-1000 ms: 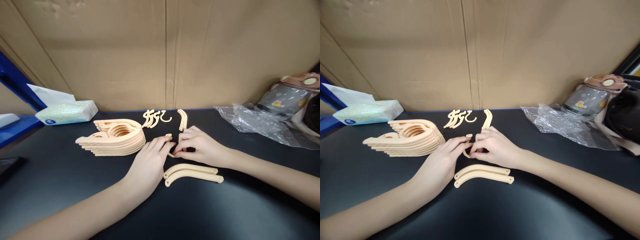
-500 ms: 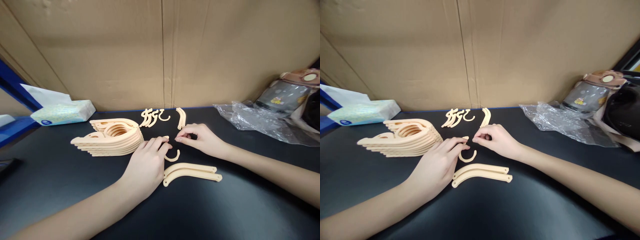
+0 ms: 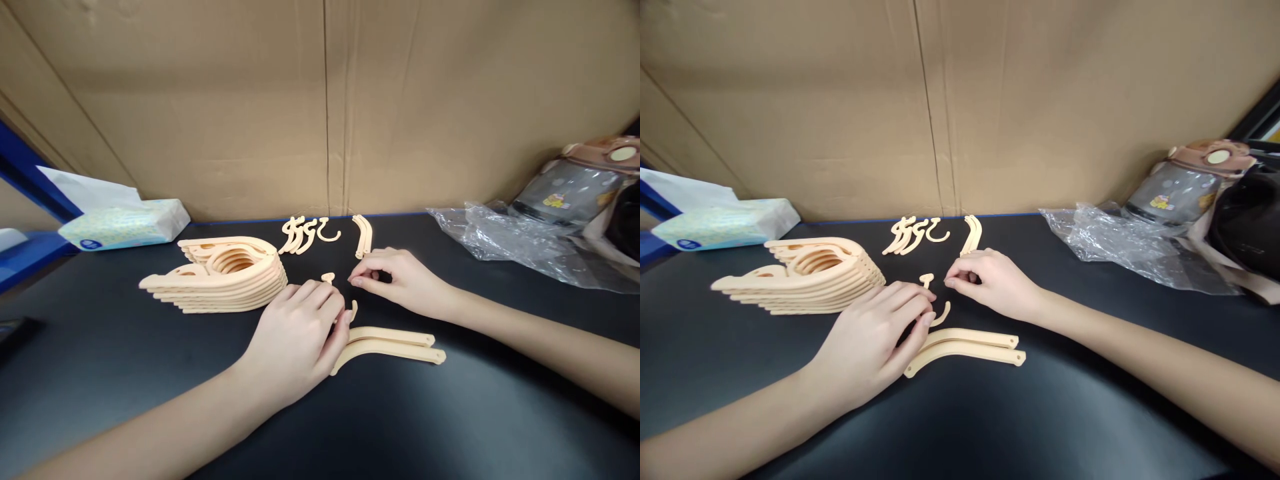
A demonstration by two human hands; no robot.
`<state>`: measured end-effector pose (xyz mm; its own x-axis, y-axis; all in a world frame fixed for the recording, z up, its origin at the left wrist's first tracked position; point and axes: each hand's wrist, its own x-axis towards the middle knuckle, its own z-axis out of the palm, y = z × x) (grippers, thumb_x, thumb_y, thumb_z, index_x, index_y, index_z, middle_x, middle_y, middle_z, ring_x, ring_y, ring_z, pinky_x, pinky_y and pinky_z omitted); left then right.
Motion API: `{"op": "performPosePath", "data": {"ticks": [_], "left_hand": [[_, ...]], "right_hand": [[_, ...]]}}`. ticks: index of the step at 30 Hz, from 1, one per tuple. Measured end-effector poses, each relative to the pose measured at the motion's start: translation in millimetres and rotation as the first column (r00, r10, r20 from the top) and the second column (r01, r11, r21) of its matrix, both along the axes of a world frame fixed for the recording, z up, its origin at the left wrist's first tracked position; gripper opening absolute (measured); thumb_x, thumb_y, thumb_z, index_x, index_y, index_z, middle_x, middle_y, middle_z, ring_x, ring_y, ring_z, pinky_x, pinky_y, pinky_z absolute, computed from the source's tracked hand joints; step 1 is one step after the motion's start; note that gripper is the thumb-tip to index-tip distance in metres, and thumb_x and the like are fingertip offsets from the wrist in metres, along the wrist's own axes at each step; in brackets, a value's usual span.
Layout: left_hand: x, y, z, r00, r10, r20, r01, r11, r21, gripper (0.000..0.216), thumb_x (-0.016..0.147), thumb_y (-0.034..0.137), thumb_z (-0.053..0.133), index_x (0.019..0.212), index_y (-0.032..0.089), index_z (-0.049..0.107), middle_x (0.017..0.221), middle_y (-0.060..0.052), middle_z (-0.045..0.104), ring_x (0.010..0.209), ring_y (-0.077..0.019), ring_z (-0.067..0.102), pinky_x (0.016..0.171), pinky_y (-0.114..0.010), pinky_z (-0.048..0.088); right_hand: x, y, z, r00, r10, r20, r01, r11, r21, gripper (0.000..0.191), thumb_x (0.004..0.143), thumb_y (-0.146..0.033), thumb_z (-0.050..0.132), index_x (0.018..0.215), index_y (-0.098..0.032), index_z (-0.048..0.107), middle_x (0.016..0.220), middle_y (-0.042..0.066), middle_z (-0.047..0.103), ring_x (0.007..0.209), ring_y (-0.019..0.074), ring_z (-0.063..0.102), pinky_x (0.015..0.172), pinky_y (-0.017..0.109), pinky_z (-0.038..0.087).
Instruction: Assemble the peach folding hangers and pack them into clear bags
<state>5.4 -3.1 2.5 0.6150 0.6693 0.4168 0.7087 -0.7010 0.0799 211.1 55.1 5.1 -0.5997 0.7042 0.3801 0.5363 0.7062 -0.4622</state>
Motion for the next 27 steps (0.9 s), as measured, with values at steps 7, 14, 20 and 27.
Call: {"op": "performPosePath", "data": {"ticks": [7,14,20,27], "left_hand": [[-2,1,0.7,1.000,0.003,-0.027,-0.002,1.000,0.030,0.031,0.098,0.022,0.034,0.088,0.014,0.062,0.089,-0.007,0.066,0.085,-0.0230,0.059,0.068,-0.035,0.042],[-2,1,0.1,1.000,-0.005,-0.008,0.005,0.999,0.035,0.028,0.098,0.021,0.035,0.089,0.015,0.061,0.094,-0.006,0.065,0.090,-0.0231,0.058,0.071,-0.036,0.040],[-3,0,1.1,1.000,-0.010,0.007,0.010,1.000,0.015,0.028,0.097,0.021,0.036,0.089,0.015,0.061,0.095,-0.006,0.065,0.090,-0.0226,0.057,0.073,-0.037,0.039],[-2,1,1.1,0.999,-0.029,0.035,0.029,1.000,0.011,0.026,0.097,0.020,0.037,0.088,0.015,0.062,0.095,-0.005,0.065,0.090,-0.0221,0.057,0.076,-0.037,0.038]], "right_hand": [[-12,26,19.7,0.991,-0.022,0.128,0.004,0.990,0.138,0.011,0.089,-0.023,0.059,0.093,-0.017,0.068,0.082,0.002,0.067,0.075,0.0143,0.059,0.068,0.026,0.042],[-47,93,39.0,0.941,-0.118,0.317,-0.009,0.929,0.371,0.019,0.092,-0.020,0.051,0.098,-0.014,0.069,0.095,0.009,0.068,0.089,0.0208,0.059,0.077,0.032,0.039],[-82,129,31.7,0.886,-0.088,0.455,-0.122,0.903,0.412,0.027,0.090,-0.013,0.049,0.108,-0.016,0.069,0.107,0.011,0.066,0.093,0.0217,0.057,0.075,0.032,0.036],[-99,139,33.2,0.809,-0.069,0.584,-0.238,0.869,0.433,0.025,0.087,-0.006,0.051,0.102,-0.014,0.069,0.100,0.010,0.069,0.092,0.0220,0.059,0.073,0.032,0.036]]}}
